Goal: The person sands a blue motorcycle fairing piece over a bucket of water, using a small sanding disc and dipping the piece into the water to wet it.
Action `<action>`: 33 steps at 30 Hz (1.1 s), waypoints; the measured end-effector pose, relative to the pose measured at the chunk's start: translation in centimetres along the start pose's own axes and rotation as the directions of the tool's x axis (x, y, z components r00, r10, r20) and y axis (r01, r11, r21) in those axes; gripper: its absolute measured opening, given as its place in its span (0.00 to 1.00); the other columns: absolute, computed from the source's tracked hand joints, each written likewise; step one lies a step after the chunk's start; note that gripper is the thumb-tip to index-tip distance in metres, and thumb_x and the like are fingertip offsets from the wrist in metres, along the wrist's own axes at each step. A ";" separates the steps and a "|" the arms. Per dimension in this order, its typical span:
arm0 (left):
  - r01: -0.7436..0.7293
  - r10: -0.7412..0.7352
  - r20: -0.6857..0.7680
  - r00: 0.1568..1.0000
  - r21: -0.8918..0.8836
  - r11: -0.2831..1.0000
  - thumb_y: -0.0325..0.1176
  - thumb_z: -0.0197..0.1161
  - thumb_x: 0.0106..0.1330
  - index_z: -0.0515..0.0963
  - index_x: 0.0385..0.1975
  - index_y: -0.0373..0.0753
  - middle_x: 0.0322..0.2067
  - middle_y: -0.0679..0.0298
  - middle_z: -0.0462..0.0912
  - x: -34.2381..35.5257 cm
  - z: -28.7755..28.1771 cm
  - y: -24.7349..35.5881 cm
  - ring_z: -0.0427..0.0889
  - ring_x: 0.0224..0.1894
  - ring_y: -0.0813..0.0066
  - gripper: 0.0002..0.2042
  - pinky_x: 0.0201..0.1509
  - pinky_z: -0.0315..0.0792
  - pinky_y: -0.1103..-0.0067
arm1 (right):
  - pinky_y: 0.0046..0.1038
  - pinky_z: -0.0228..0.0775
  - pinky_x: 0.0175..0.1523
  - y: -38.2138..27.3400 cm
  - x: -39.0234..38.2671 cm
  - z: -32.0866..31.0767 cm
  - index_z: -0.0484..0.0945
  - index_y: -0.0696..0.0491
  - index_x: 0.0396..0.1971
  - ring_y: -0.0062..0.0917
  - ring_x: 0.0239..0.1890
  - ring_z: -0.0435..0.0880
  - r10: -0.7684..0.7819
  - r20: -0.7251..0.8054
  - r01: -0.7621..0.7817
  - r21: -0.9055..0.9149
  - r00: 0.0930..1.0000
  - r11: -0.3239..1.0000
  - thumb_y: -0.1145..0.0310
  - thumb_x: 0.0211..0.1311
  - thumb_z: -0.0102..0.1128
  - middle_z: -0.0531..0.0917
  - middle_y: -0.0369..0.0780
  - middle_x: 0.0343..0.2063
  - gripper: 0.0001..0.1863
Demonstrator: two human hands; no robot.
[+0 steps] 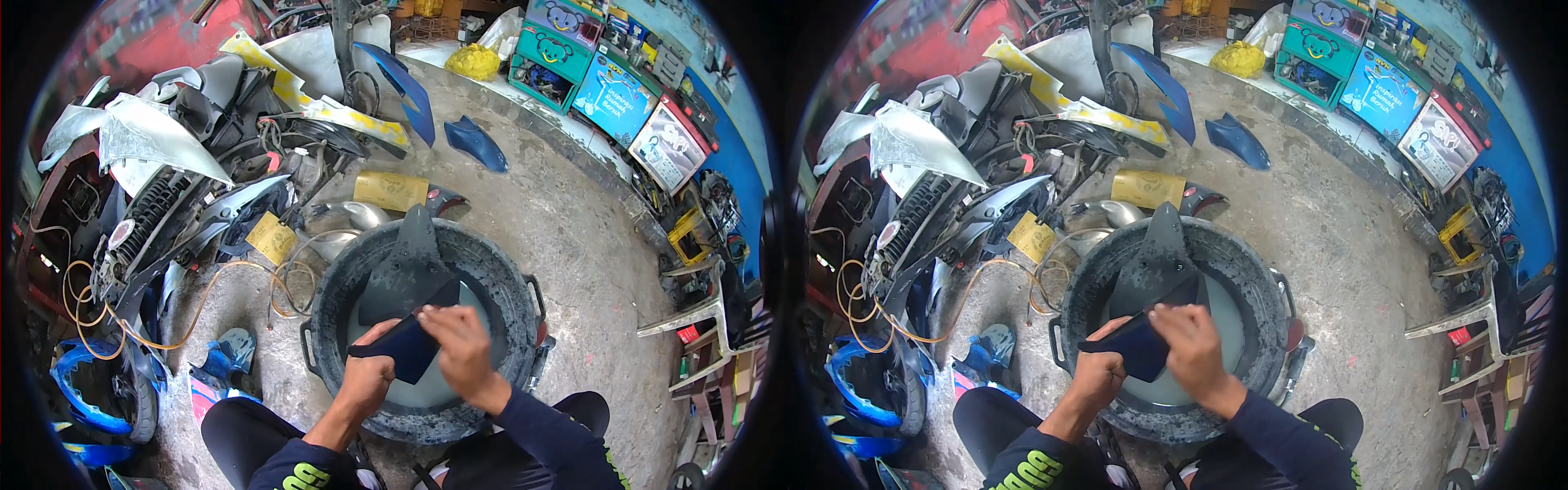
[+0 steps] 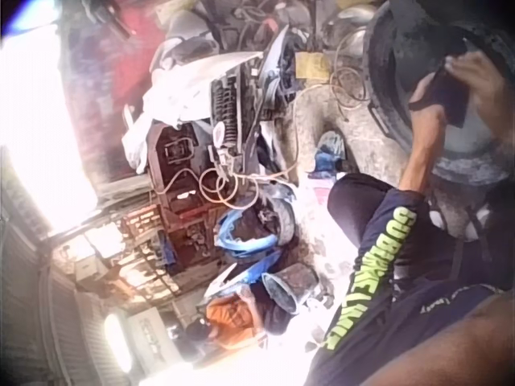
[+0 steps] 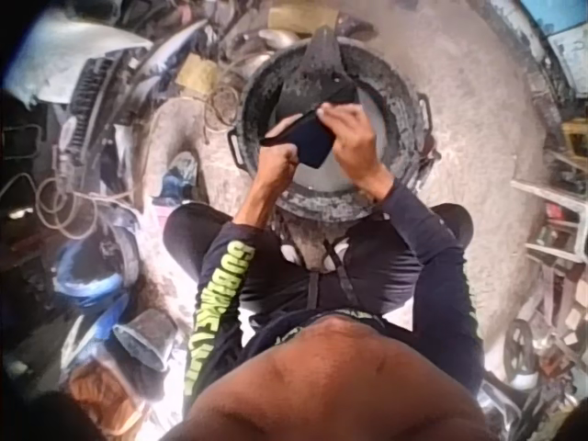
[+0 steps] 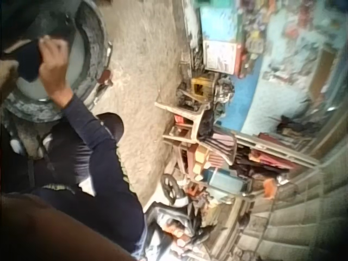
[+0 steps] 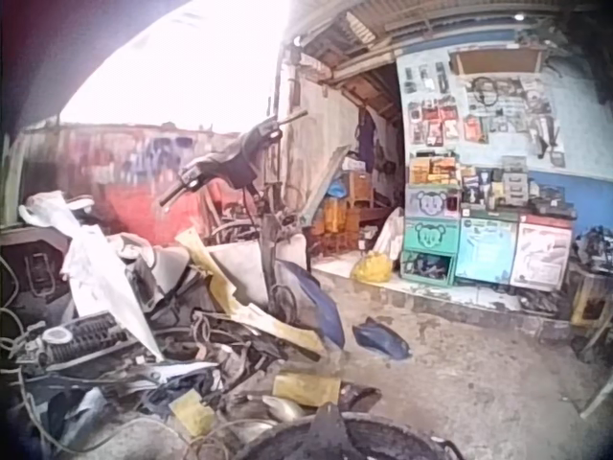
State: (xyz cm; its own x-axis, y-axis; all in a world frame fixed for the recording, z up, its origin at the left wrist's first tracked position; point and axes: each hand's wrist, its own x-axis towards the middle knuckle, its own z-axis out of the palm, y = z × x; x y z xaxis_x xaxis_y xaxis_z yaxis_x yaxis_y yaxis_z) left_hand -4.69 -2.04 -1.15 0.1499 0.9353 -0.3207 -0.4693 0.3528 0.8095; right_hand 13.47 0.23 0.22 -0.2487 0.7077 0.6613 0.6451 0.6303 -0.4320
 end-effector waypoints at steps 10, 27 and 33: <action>-0.115 0.115 0.001 0.993 0.098 0.988 0.12 0.46 0.37 0.75 0.58 0.27 0.42 0.62 0.82 -0.1 0.9 -0.2 0.78 0.33 0.82 0.37 0.28 0.68 0.89 | 0.35 0.76 0.55 3.5 0.8 0.1 0.87 0.58 0.44 0.37 0.46 0.83 0.047 -0.003 -0.047 -0.031 0.999 0.998 0.84 0.51 0.58 0.89 0.43 0.44 0.19; -0.151 0.139 0.062 0.988 0.256 0.955 0.12 0.45 0.38 0.73 0.59 0.26 0.47 0.57 0.83 0.0 0.2 -0.8 0.84 0.43 0.77 0.38 0.38 0.72 0.89 | 0.39 0.76 0.58 3.6 0.6 -0.4 0.87 0.58 0.46 0.38 0.48 0.82 0.155 -0.002 -0.155 -0.035 0.988 0.987 0.84 0.50 0.57 0.88 0.43 0.46 0.21; -0.119 0.115 0.043 0.992 0.104 0.988 0.15 0.50 0.37 0.77 0.52 0.23 0.53 0.55 0.81 -0.3 0.4 -0.3 0.78 0.46 0.79 0.33 0.48 0.72 0.88 | 0.39 0.74 0.59 4.1 1.5 -0.8 0.86 0.58 0.48 0.37 0.49 0.81 0.146 0.048 -0.141 -0.082 0.988 0.987 0.84 0.50 0.57 0.88 0.43 0.47 0.23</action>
State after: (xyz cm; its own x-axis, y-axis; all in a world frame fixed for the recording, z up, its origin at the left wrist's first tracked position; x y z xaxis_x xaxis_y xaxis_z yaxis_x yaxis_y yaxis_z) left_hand -4.23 -2.40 -1.10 0.1324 0.9700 -0.2041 -0.3911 0.2403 0.8884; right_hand 16.32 3.62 -0.11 -0.1865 0.8065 0.5610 0.7311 0.4954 -0.4691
